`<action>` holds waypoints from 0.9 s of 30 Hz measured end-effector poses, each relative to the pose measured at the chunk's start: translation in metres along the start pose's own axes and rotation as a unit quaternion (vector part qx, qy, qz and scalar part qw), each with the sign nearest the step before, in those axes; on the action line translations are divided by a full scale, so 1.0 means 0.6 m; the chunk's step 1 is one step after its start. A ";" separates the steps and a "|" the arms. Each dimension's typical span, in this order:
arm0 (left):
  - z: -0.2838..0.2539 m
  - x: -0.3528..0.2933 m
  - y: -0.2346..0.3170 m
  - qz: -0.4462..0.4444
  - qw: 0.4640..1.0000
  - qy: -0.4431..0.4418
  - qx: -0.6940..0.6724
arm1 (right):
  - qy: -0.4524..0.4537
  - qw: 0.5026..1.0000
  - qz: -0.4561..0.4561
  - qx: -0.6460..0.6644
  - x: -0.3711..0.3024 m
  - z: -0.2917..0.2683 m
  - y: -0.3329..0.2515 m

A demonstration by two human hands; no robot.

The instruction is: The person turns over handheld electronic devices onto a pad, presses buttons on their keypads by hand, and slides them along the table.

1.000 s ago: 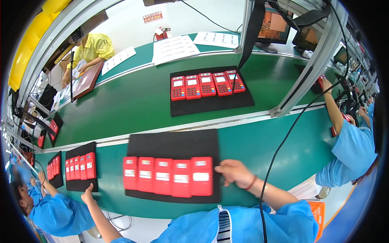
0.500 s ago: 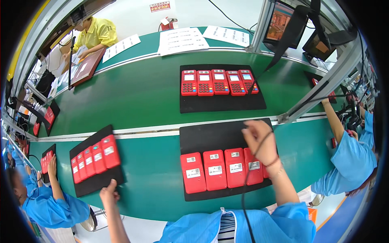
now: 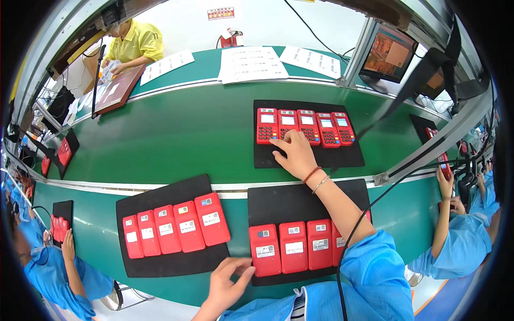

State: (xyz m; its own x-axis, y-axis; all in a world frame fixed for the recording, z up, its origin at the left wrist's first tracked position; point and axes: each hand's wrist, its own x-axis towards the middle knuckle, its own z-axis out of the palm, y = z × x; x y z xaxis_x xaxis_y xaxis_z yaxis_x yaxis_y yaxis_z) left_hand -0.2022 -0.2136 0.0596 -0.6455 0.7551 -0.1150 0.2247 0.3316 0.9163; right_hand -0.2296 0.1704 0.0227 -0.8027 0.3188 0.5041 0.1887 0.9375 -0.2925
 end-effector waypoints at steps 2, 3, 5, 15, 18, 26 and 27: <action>0.032 0.033 0.003 0.096 0.993 0.070 -0.019 | 0.009 1.000 0.001 -0.013 0.002 0.005 0.003; 0.041 0.046 0.001 0.096 0.993 0.067 -0.021 | 0.015 1.000 0.005 -0.006 0.003 0.009 0.010; 0.053 0.066 -0.003 0.091 0.993 0.067 0.046 | 0.021 1.000 0.012 -0.002 0.005 0.012 0.016; 0.065 0.079 -0.015 0.103 0.987 0.080 0.097 | 0.001 0.999 0.038 -0.032 0.017 0.007 0.022; 0.066 0.078 -0.018 0.109 0.985 0.082 0.108 | -0.015 0.998 0.044 -0.043 0.019 0.006 0.031; 0.058 0.074 -0.017 0.106 0.986 0.078 0.097 | -0.027 0.998 0.023 -0.046 -0.003 -0.002 0.024; 0.057 0.072 -0.019 0.107 0.986 0.079 0.099 | -0.002 0.999 0.001 -0.045 -0.011 0.001 0.026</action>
State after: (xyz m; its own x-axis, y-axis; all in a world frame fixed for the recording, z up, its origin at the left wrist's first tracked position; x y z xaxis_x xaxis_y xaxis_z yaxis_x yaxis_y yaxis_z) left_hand -0.2075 -0.1653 0.0310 -0.6700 0.7272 0.1492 0.4966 0.2896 0.8183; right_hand -0.2218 0.1825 0.0142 -0.8041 0.3208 0.5005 0.2408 0.9455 -0.2192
